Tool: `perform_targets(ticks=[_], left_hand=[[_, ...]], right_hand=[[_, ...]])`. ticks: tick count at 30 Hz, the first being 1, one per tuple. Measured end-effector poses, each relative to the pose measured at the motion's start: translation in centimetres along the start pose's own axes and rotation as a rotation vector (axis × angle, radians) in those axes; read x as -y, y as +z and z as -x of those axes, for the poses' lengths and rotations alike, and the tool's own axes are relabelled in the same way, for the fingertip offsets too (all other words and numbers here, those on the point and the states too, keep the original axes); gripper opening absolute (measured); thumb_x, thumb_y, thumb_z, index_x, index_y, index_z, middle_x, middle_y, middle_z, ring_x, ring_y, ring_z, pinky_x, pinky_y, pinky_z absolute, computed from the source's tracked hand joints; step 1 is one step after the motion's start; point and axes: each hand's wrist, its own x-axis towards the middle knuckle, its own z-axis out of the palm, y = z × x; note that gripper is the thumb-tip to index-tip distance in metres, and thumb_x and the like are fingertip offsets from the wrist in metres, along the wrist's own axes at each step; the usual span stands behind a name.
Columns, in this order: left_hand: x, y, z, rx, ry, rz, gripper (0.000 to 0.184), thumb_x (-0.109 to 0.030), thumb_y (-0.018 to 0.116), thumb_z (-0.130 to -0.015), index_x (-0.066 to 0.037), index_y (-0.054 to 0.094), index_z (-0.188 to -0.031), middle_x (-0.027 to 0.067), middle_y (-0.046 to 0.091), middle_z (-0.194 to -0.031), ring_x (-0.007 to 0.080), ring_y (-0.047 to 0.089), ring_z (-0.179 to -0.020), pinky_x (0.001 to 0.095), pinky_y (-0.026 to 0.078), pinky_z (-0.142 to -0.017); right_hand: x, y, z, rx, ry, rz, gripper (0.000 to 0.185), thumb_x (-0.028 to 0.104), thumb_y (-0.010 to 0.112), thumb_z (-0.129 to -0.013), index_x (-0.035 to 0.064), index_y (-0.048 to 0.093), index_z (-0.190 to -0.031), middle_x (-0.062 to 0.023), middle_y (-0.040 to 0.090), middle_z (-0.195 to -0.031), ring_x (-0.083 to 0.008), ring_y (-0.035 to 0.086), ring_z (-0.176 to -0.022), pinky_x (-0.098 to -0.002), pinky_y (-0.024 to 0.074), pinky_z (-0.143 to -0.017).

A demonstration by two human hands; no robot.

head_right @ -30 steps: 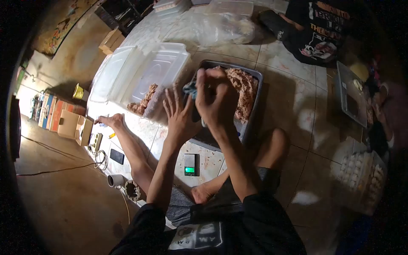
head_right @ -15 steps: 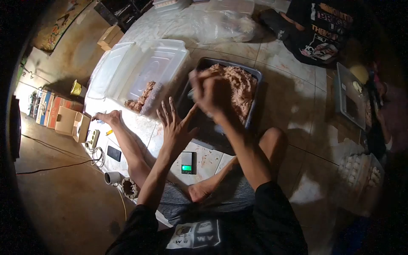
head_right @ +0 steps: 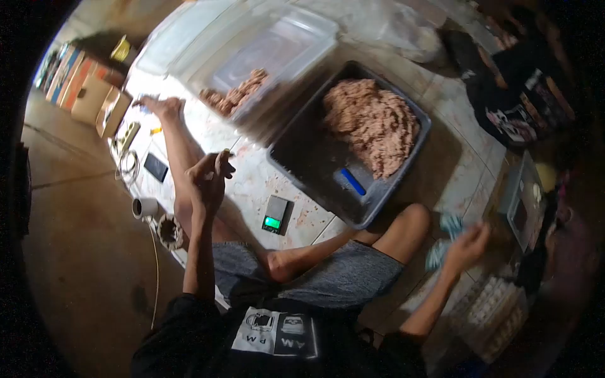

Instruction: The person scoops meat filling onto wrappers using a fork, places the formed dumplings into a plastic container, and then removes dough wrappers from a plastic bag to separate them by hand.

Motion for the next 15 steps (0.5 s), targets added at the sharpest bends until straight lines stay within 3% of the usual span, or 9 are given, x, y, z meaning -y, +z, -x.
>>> perform_targets(ticks=[1, 3, 5, 7, 8, 9, 11, 14, 15], left_hand=[[1.1, 0.4, 0.8, -0.108, -0.063, 0.143, 0.032, 0.002, 0.070, -0.097, -0.003, 0.071, -0.129, 0.0074, 0.078, -0.097, 0.0087, 0.071, -0.085, 0.0265, 0.058, -0.072], [0.2, 1.9, 2.0, -0.252, -0.196, 0.268, 0.023, 0.005, 0.068, -0.097, 0.001, 0.075, -0.118, 0.0052, 0.076, -0.089, 0.0085, 0.069, -0.077, 0.0254, 0.057, -0.068], [5.1, 3.5, 3.4, -0.127, -0.263, 0.376, 0.013, -0.007, 0.073, -0.098, 0.003, 0.078, -0.105, 0.0074, 0.073, -0.076, 0.0075, 0.064, -0.066, 0.0257, 0.052, -0.059], [4.9, 4.3, 3.7, 0.016, -0.460, -0.018, 0.033, -0.026, 0.077, -0.098, 0.005, 0.078, -0.085, 0.0086, 0.065, -0.059, 0.0073, 0.056, -0.054, 0.0281, 0.044, -0.051], [4.9, 5.5, 4.0, -0.046, -0.444, 0.023, 0.051, -0.040, 0.077, -0.096, 0.004, 0.073, -0.071, 0.0085, 0.056, -0.048, 0.0080, 0.048, -0.048, 0.0296, 0.039, -0.048], [5.4, 6.4, 4.1, -0.068, -0.362, -0.036, 0.050, -0.038, 0.078, -0.096, 0.004, 0.071, -0.069, 0.0085, 0.056, -0.049, 0.0089, 0.048, -0.047, 0.0307, 0.040, -0.047], [6.1, 7.8, 4.5, -0.129, -0.296, 0.058, 0.047, -0.037, 0.077, -0.097, 0.003, 0.073, -0.072, 0.0109, 0.058, -0.050, 0.0117, 0.052, -0.046, 0.0319, 0.041, -0.048], [8.0, 7.0, 5.3, 0.011, -0.369, -0.147, 0.038, -0.032, 0.077, -0.097, 0.002, 0.077, -0.080, 0.0138, 0.065, -0.057, 0.0157, 0.057, -0.047, 0.0331, 0.045, -0.050], [8.5, 6.6, 5.4, 0.008, -0.389, -0.172, 0.034, -0.029, 0.077, -0.097, 0.002, 0.078, -0.083, 0.0137, 0.066, -0.058, 0.0164, 0.058, -0.047, 0.0330, 0.046, -0.050]], right_hand=[[-2.4, -0.9, 1.6, -0.057, 0.015, 0.006, 0.036, 0.028, 0.048, -0.112, -0.0030, 0.061, -0.126, -0.0279, 0.070, -0.110, -0.0425, 0.069, -0.099, -0.0449, 0.0513, -0.086], [-6.8, -3.5, 5.9, 0.191, 0.145, 0.177, 0.032, 0.025, 0.047, -0.111, -0.0010, 0.061, -0.123, -0.0246, 0.070, -0.111, -0.0428, 0.069, -0.100, -0.0465, 0.0508, -0.085], [-8.0, -4.9, 11.3, 0.354, 0.179, 0.362, 0.028, 0.021, 0.050, -0.108, 0.0005, 0.063, -0.122, -0.0229, 0.071, -0.112, -0.0415, 0.069, -0.100, -0.0464, 0.0515, -0.086], [-11.4, -5.4, 17.9, 0.487, 0.216, 0.311, 0.023, 0.013, 0.059, -0.098, 0.0026, 0.065, -0.118, -0.0196, 0.071, -0.106, -0.0392, 0.070, -0.096, -0.0457, 0.0531, -0.085], [-13.0, -5.6, 21.2, 0.536, 0.207, 0.369, 0.023, 0.011, 0.061, -0.095, 0.0025, 0.064, -0.116, -0.0194, 0.071, -0.104, -0.0395, 0.070, -0.095, -0.0460, 0.0538, -0.084], [-14.9, -5.4, 24.2, 0.578, 0.200, 0.424, 0.024, 0.008, 0.063, -0.092, 0.0023, 0.064, -0.115, -0.0192, 0.071, -0.102, -0.0398, 0.070, -0.093, -0.0462, 0.0546, -0.083], [-24.2, -5.1, 31.2, 0.447, -0.102, 0.408, 0.016, 0.006, 0.067, -0.087, 0.0009, 0.065, -0.103, -0.0206, 0.070, -0.096, -0.0422, 0.070, -0.086, -0.0472, 0.0552, -0.080], [-25.6, -5.5, 31.6, 0.465, -0.051, 0.485, 0.015, 0.010, 0.065, -0.088, -0.0048, 0.066, -0.094, -0.0232, 0.070, -0.091, -0.0464, 0.068, -0.080, -0.0485, 0.0555, -0.078], [-22.7, -5.6, 29.7, 0.492, 0.079, 0.473, 0.018, 0.010, 0.063, -0.090, -0.0070, 0.067, -0.094, -0.0240, 0.071, -0.093, -0.0477, 0.068, -0.079, -0.0492, 0.0552, -0.078]])
